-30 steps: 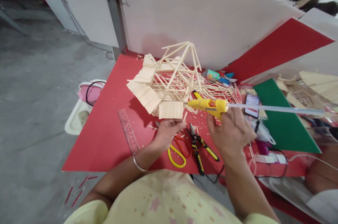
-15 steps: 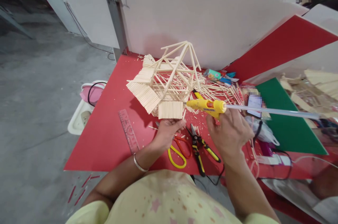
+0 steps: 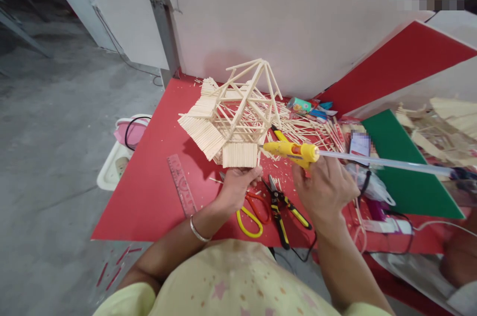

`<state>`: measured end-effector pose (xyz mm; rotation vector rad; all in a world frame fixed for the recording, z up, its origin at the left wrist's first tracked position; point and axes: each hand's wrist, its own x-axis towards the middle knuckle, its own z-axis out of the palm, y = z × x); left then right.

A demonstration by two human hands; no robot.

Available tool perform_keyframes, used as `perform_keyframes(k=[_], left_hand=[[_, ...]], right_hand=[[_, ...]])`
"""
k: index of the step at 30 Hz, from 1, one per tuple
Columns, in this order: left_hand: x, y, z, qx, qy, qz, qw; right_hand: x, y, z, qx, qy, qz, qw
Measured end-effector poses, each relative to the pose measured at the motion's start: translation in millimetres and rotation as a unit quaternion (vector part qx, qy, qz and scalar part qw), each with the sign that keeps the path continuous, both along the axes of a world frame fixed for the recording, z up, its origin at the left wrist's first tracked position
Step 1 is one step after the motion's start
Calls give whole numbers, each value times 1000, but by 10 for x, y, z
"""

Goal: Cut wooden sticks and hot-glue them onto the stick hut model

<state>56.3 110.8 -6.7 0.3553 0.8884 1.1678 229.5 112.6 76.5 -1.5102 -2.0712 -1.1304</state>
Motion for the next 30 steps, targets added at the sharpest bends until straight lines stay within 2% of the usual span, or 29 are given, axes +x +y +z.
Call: perform_keyframes(k=[14,21,26,30], left_hand=[[16,-5,70,1,-12,11,1000],[50,16,-21,3,2,1,1000],[62,28,-53,14,1,24,1000],[73,25,-41,20,12,33,999]], right_hand=[[33,-58,-25,2,2,-1,1000],[24,-120,-22,-22,17,7,1000],[19,-174,-51,-60,41,2,997],[44,-218,-75,-58,32,1,998]])
